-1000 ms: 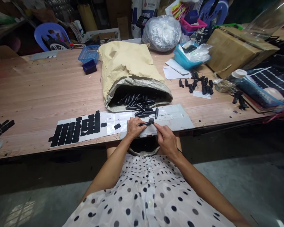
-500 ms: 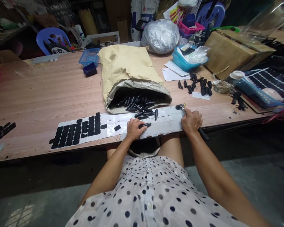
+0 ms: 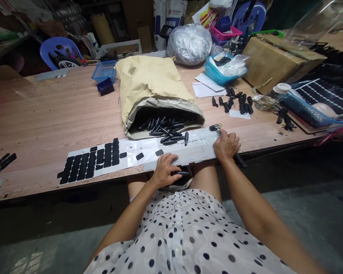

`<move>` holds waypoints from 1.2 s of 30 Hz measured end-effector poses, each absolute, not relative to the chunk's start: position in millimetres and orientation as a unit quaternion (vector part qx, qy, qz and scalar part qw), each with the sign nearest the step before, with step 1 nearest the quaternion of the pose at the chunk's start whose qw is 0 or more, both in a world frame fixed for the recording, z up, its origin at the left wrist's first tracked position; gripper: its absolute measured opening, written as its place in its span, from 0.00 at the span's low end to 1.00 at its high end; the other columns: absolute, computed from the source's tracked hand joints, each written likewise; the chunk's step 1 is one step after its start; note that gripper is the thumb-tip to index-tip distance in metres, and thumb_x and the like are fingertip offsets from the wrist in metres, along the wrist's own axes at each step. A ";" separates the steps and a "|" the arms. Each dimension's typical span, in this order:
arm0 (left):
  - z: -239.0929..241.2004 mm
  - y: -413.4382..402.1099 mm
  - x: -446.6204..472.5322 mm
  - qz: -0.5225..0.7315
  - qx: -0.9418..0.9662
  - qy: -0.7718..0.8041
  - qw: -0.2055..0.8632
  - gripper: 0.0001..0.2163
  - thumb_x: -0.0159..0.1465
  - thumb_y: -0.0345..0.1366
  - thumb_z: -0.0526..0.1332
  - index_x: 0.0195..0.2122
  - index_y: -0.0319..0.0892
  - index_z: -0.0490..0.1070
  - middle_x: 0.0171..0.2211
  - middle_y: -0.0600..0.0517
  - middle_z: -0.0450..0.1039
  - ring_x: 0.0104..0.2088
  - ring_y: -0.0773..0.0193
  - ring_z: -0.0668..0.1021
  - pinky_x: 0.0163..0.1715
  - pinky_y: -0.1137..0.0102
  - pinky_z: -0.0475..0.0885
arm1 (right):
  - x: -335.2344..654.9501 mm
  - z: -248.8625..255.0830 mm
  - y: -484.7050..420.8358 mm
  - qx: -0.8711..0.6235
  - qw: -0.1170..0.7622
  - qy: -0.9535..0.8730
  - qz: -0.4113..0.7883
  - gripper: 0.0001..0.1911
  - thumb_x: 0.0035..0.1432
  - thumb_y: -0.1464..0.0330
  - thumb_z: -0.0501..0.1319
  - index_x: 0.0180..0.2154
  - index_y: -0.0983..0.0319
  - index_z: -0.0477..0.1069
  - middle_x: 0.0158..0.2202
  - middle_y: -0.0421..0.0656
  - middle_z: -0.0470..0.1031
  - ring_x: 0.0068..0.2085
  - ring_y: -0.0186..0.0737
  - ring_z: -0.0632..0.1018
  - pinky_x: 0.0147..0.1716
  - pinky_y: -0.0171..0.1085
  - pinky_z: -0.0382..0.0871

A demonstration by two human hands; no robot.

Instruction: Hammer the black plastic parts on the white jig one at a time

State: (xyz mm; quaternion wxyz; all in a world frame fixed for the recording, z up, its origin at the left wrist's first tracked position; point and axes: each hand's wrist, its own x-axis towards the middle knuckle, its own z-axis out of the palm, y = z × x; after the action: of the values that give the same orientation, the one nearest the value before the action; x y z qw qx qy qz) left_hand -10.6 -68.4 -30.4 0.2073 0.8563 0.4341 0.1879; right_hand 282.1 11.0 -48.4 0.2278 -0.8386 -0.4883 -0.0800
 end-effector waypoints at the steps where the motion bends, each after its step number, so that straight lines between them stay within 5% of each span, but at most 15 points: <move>1: -33.0 -73.7 -10.4 0.182 0.865 0.425 0.196 0.08 0.58 0.39 0.73 0.40 0.54 0.86 0.63 0.49 0.72 0.64 0.43 0.68 0.66 0.44 0.62 | 282.0 -48.6 11.0 -0.839 0.227 -0.489 -0.080 0.20 0.63 0.72 0.56 0.53 0.57 0.79 0.43 0.52 0.70 0.45 0.51 0.68 0.39 0.43 0.56; 22: -42.4 -85.0 -6.9 0.175 0.875 0.426 0.150 0.08 0.56 0.31 0.70 0.37 0.49 0.84 0.67 0.49 0.70 0.65 0.40 0.69 0.66 0.41 0.65 | 278.4 -48.2 10.8 -0.837 0.239 -0.486 -0.076 0.20 0.64 0.72 0.55 0.53 0.58 0.79 0.43 0.53 0.70 0.45 0.51 0.68 0.39 0.44 0.55; 29: -24.6 -48.6 -5.9 0.273 0.758 0.560 0.193 0.16 0.63 0.36 0.66 0.53 0.49 0.80 0.41 0.48 0.80 0.47 0.51 0.77 0.52 0.54 0.73 | 275.3 -42.7 10.2 -0.839 0.231 -0.489 -0.056 0.21 0.64 0.72 0.54 0.53 0.58 0.79 0.44 0.53 0.70 0.45 0.52 0.67 0.40 0.44 0.56; 36: -14.7 5.2 -4.6 0.243 0.730 0.625 0.128 0.11 0.62 0.35 0.68 0.46 0.50 0.82 0.42 0.47 0.74 0.49 0.47 0.72 0.54 0.52 0.68 | 273.6 -42.6 11.4 -0.841 0.226 -0.487 -0.067 0.20 0.64 0.72 0.54 0.52 0.59 0.79 0.43 0.53 0.71 0.45 0.51 0.68 0.39 0.44 0.56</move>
State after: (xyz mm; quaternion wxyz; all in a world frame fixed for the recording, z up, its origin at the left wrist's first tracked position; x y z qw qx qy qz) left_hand -4.6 5.2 -14.7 0.1284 0.7303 0.6254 0.2429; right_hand 273.6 11.4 -42.6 0.2259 -0.8412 -0.4867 -0.0667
